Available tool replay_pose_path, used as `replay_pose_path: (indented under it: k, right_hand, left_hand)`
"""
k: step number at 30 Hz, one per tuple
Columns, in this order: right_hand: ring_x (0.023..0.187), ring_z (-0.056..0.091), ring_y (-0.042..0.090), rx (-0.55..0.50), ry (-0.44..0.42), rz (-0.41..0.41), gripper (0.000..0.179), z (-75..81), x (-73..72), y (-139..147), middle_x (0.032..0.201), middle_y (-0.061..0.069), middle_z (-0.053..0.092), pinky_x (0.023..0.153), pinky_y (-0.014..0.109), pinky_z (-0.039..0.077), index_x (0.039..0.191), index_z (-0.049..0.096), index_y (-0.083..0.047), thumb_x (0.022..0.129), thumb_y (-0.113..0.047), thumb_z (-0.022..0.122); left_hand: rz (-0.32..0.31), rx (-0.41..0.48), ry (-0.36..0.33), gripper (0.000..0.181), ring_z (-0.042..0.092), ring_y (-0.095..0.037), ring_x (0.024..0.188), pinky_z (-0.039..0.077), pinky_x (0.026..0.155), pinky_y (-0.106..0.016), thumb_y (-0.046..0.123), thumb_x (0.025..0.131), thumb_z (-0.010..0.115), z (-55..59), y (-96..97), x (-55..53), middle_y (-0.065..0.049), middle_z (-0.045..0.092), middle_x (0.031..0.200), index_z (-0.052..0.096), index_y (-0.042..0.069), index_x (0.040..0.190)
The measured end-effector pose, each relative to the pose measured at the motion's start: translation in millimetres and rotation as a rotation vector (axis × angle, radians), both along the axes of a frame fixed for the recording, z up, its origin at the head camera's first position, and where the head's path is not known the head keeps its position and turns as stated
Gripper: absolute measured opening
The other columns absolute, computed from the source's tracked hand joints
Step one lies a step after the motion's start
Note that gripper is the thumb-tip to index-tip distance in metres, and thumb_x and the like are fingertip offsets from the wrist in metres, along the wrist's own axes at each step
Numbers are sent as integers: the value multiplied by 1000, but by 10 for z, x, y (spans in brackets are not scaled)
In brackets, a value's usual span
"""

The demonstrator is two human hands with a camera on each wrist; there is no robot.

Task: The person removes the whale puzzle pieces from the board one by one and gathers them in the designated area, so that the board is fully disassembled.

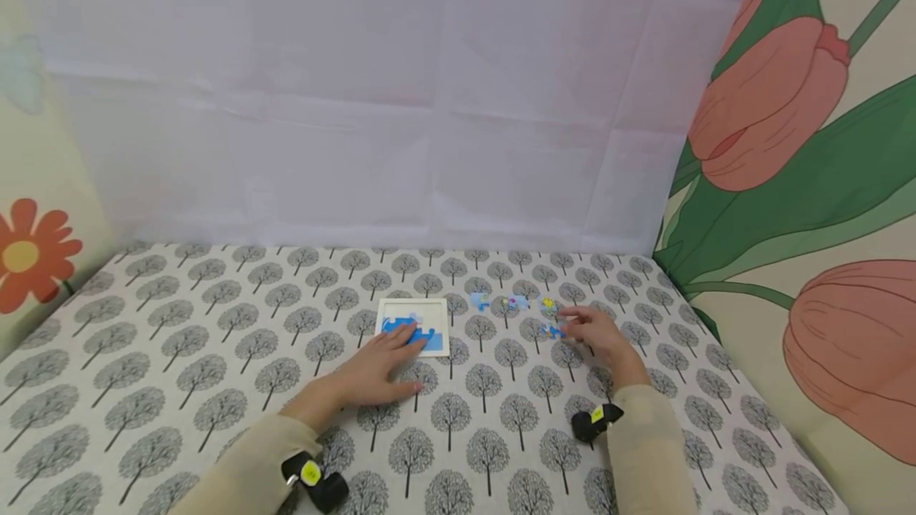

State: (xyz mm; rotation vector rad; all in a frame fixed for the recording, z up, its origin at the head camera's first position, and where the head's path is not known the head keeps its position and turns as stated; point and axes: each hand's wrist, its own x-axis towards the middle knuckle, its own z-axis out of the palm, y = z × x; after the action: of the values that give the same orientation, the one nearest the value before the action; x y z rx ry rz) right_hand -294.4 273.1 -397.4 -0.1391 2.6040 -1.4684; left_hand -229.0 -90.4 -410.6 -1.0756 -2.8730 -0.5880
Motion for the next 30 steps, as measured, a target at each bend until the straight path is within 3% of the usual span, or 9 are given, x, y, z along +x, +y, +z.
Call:
replay_pose_path:
  k: [2,4,8,11,18,23,30]
  right_hand:
    - [58,39,14,-35,-14,-13,39,17,-3,-18,91,10,51,53,28,37,121,47,4,85,-9,53]
    - [53,33,14,-53,-33,-24,40,45,-5,-44,81,7,48,51,27,34,122,46,3,85,-11,53]
    - [51,32,13,-46,-36,-25,40,123,-5,-136,74,5,47,51,29,35,122,47,-1,86,-15,54]
    - [54,36,14,-8,-16,-17,39,173,-8,-233,87,6,52,52,30,36,121,49,-2,85,-18,54]
    - [71,43,27,-27,46,109,41,226,-31,-506,90,12,50,60,37,39,119,48,3,85,-19,55]
    - [88,49,28,-26,60,160,38,250,-37,-774,104,16,53,73,40,42,118,49,2,86,-16,54]
    - [72,45,33,-88,69,248,37,251,-59,-1180,89,17,56,60,37,40,117,50,3,85,-14,55]
  left_hand:
    - [5,6,-5,66,12,-33,126,13,100,-46,42,83,49,4,-4,3,-22,16,138,33,2,132]
    - [9,17,-7,66,13,-34,126,14,99,-46,42,82,50,10,-9,7,-22,16,138,34,2,132]
    - [19,21,10,67,15,-36,125,16,99,-47,42,81,51,32,-33,20,-24,18,137,35,0,131]
    - [38,4,14,68,15,-37,124,15,98,-48,42,81,51,51,-65,35,-25,18,136,34,-1,131]
    - [77,-52,15,71,13,-36,125,15,99,-47,46,81,50,63,-117,52,-25,16,137,32,2,133]
    - [78,-59,15,71,11,-36,125,14,99,-47,48,81,49,60,-140,73,-25,15,137,32,3,133]
    - [86,-43,17,71,12,-37,125,14,99,-47,46,80,52,50,-175,97,-25,16,137,33,2,133]
